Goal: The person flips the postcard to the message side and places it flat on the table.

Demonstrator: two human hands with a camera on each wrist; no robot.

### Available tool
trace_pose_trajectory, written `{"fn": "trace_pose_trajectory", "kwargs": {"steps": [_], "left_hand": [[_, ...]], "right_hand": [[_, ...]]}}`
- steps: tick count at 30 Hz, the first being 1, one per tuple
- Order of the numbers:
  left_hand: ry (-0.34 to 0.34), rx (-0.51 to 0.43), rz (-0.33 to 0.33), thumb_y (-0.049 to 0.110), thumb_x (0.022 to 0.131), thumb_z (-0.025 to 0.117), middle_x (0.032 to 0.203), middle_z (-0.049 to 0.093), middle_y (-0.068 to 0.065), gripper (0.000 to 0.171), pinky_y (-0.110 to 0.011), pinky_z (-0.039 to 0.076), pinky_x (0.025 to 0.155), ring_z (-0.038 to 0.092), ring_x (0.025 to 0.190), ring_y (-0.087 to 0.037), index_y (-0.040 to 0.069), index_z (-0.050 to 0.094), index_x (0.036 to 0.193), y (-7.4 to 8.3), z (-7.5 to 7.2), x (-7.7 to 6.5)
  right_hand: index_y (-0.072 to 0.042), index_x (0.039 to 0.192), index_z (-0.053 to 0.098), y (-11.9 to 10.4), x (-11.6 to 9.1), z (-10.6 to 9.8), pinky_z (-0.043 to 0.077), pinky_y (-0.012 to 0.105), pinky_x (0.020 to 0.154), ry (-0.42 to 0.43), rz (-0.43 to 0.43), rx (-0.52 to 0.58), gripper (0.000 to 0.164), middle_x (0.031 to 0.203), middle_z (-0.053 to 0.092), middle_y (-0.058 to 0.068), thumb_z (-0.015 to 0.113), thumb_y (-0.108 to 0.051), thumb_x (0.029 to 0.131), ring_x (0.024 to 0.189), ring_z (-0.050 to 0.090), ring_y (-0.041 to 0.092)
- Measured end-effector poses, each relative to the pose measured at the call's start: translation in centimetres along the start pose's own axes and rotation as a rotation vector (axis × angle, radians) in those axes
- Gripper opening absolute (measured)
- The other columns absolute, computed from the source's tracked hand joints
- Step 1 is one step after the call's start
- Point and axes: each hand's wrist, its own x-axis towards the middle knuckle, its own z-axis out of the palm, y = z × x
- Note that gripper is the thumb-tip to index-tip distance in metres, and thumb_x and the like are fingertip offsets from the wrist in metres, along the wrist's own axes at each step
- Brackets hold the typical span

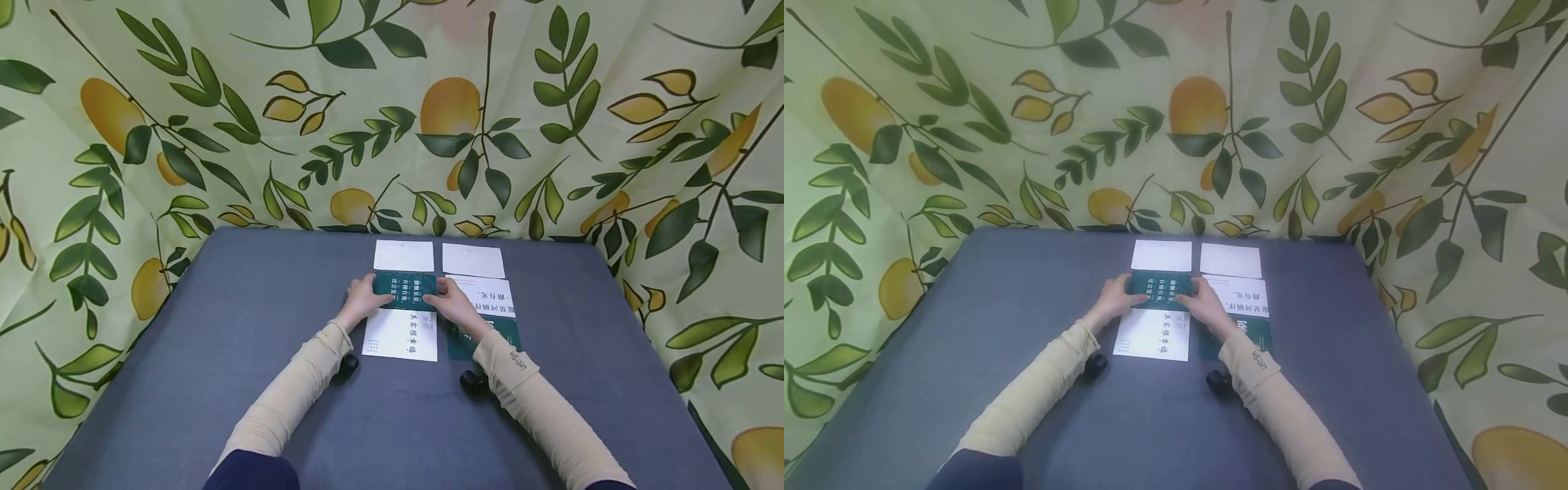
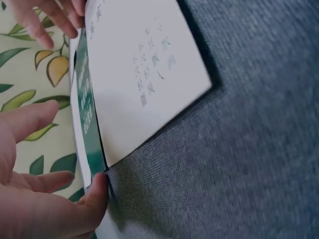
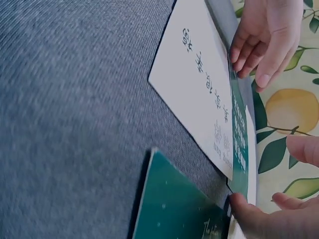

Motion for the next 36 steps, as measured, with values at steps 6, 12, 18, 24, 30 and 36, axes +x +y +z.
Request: {"fn": "trace_pose_trajectory", "kwargs": {"steps": [6, 12, 18, 24, 30, 36], "left_hand": [[0.015, -0.139, -0.036, 0.018, 0.086, 0.065, 0.14, 0.039, -0.026, 0.066, -0.047, 0.041, 0.103, 0.043, 0.128, -0.037, -0.002, 0.034, 0.14, -0.4, -0.2, 0.4], [0.038, -0.196, -0.049, 0.009, 0.087, 0.061, 0.133, 0.048, -0.027, 0.059, -0.044, 0.044, 0.1, 0.05, 0.121, -0.036, -0.005, 0.037, 0.138, -1.1, -0.2, 0.3], [0.06, -0.267, -0.087, 0.008, 0.089, 0.058, 0.131, 0.052, -0.024, 0.05, -0.042, 0.045, 0.1, 0.051, 0.123, -0.032, -0.005, 0.044, 0.135, -1.4, -0.5, 0.6], [0.093, -0.352, -0.095, 0.006, 0.089, 0.057, 0.126, 0.057, -0.022, 0.041, -0.039, 0.047, 0.097, 0.055, 0.119, -0.03, -0.004, 0.051, 0.129, -1.8, -0.7, 0.6], [0.148, -0.403, -0.085, 0.005, 0.088, 0.059, 0.112, 0.062, -0.02, 0.034, -0.035, 0.052, 0.088, 0.06, 0.103, -0.026, -0.003, 0.058, 0.121, -1.7, -0.9, 0.6], [0.187, -0.463, -0.076, 0.004, 0.086, 0.061, 0.099, 0.063, -0.018, 0.025, -0.03, 0.054, 0.079, 0.062, 0.085, -0.019, -0.004, 0.063, 0.109, -1.4, -1.3, 0.4]], "right_hand": [[-0.007, 0.146, 0.02, -0.3, -0.1, 0.4, 0.029, 0.052, 0.11, 0.017, 0.007, 0.054, 0.068, 0.149, 0.027, 0.022, 0.057, -0.026, 0.092, 0.137, 0.032, 0.038], [-0.006, 0.144, 0.025, -0.1, -0.1, 0.8, 0.029, 0.051, 0.111, 0.052, 0.014, 0.129, 0.06, 0.148, 0.03, 0.02, 0.054, -0.018, 0.093, 0.137, 0.031, 0.036], [-0.005, 0.142, 0.031, -0.2, 0.2, 0.8, 0.033, 0.047, 0.109, 0.115, 0.015, 0.175, 0.051, 0.145, 0.037, 0.019, 0.049, -0.011, 0.095, 0.134, 0.036, 0.034], [-0.005, 0.141, 0.037, -0.3, 0.2, 0.7, 0.037, 0.042, 0.108, 0.164, 0.004, 0.206, 0.046, 0.14, 0.043, 0.015, 0.045, -0.007, 0.095, 0.131, 0.042, 0.03], [-0.003, 0.139, 0.04, -0.5, 0.2, 0.7, 0.04, 0.04, 0.106, 0.215, -0.005, 0.254, 0.046, 0.132, 0.048, 0.016, 0.046, -0.004, 0.094, 0.122, 0.047, 0.028], [-0.004, 0.139, 0.042, -0.4, 0.5, 0.8, 0.042, 0.039, 0.103, 0.238, -0.003, 0.274, 0.045, 0.125, 0.05, 0.015, 0.047, -0.003, 0.094, 0.113, 0.047, 0.024]]}}
